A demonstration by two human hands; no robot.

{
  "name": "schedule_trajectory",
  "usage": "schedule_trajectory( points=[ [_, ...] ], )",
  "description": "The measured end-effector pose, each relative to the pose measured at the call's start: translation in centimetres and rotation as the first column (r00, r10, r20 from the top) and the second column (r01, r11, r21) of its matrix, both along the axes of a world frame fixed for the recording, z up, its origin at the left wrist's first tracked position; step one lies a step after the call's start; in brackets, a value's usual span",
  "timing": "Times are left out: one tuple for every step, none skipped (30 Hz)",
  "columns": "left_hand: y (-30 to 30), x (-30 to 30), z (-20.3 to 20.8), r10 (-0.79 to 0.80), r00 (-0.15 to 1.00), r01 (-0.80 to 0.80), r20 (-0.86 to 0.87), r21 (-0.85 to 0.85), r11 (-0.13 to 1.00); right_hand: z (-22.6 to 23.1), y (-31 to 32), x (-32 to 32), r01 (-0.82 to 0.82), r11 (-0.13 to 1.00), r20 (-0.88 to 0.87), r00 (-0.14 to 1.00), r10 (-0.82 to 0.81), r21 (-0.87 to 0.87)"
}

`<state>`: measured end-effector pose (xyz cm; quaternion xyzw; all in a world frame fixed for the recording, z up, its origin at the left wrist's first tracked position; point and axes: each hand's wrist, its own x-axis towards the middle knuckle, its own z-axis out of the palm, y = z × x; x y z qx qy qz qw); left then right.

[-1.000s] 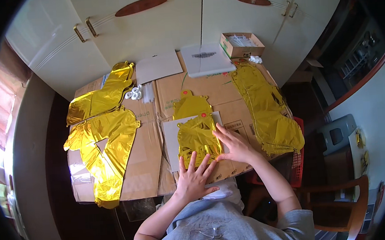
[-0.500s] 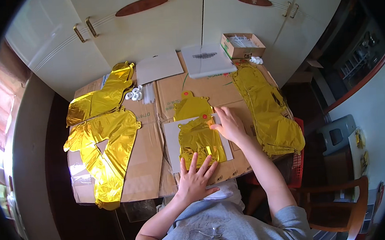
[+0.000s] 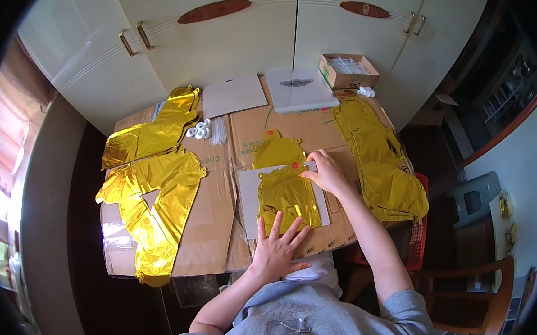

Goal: Fold and organize gold foil letter/number balloons on a cardboard workspace.

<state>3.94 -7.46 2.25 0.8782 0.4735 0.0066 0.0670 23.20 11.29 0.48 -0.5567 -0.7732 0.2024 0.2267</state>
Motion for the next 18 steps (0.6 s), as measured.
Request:
schedule_trajectory(
  points=[
    [0.2,0.0,-0.1,-0.005,1.0,0.005,0.004,0.002,1.0,0.0,0.0,0.1,-0.001,1.0,-0.002,1.0,0.001,-0.003],
    [0.4,0.0,-0.1,-0.01,1.0,0.01,0.001,0.003,1.0,0.1,0.0,0.1,-0.001,1.0,-0.004,1.0,0.001,-0.006],
    [0.6,-0.2,0.0,-0.016,1.0,0.016,-0.003,0.005,1.0,-0.1,0.1,0.1,-0.009,1.0,-0.01,1.0,0.009,0.0],
    [0.8,-0.2,0.0,-0.023,1.0,0.023,-0.005,0.007,1.0,-0.3,0.1,0.1,-0.015,1.0,-0.016,1.0,0.015,0.007],
    [1.0,-0.2,-0.1,-0.031,1.0,0.03,0.007,0.019,0.999,-0.4,0.2,0.2,-0.022,1.0,-0.021,1.0,0.022,0.013],
    [1.2,-0.3,-0.4,-0.038,0.999,0.037,0.018,0.031,0.999,-0.5,0.2,0.3,-0.017,1.0,-0.025,1.0,0.017,0.016],
    [1.4,-0.3,-0.6,-0.044,0.999,0.042,0.028,0.044,0.998,-0.5,0.2,0.3,-0.014,1.0,-0.031,0.999,0.015,0.019],
    [1.5,-0.3,-0.7,-0.04,0.999,0.039,0.028,0.047,0.998,-0.4,0.2,0.2,-0.012,1.0,-0.037,0.999,0.013,0.023],
    [1.6,-0.3,-0.8,-0.036,0.999,0.034,0.028,0.051,0.998,-0.4,0.3,0.0,-0.006,1.0,-0.04,0.999,0.007,0.014],
    [1.6,-0.3,-0.8,-0.034,0.999,0.033,0.028,0.055,0.998,-0.2,0.4,-0.2,0.002,1.0,-0.043,0.999,-0.002,0.006],
    [1.6,-0.3,-0.9,-0.033,0.999,0.031,0.03,0.057,0.998,-0.1,0.5,-0.3,0.009,1.0,-0.047,0.999,-0.01,-0.003],
    [1.6,-0.3,-0.9,-0.03,0.999,0.028,0.032,0.058,0.998,-0.1,0.8,-0.3,0.008,1.0,-0.051,0.999,-0.008,0.003],
    [1.6,-0.3,-0.9,-0.033,0.999,0.031,0.032,0.062,0.998,-0.4,1.3,-0.3,0.011,1.0,-0.057,0.998,-0.011,0.01],
    [1.6,-0.2,-0.9,-0.035,0.999,0.033,0.031,0.062,0.998,-0.6,1.6,-0.2,0.013,1.0,-0.063,0.998,-0.012,0.017],
    [1.6,-0.2,-0.9,-0.036,0.999,0.034,0.029,0.062,0.997,-0.9,1.9,-0.3,0.022,0.999,-0.037,0.999,-0.021,0.033],
    [1.6,-0.1,-0.9,-0.037,0.999,0.035,0.028,0.064,0.997,-1.2,2.2,-0.3,0.029,0.998,-0.009,1.0,-0.028,0.051],
    [1.7,-0.1,-0.7,-0.038,0.999,0.037,0.021,0.055,0.998,-1.4,2.5,-0.4,0.036,0.997,0.018,0.999,-0.037,0.069],
    [1.7,0.0,-0.5,-0.041,0.999,0.041,0.013,0.047,0.998,-1.7,2.7,-0.3,0.061,0.993,0.016,0.998,-0.063,0.098]
  ],
)
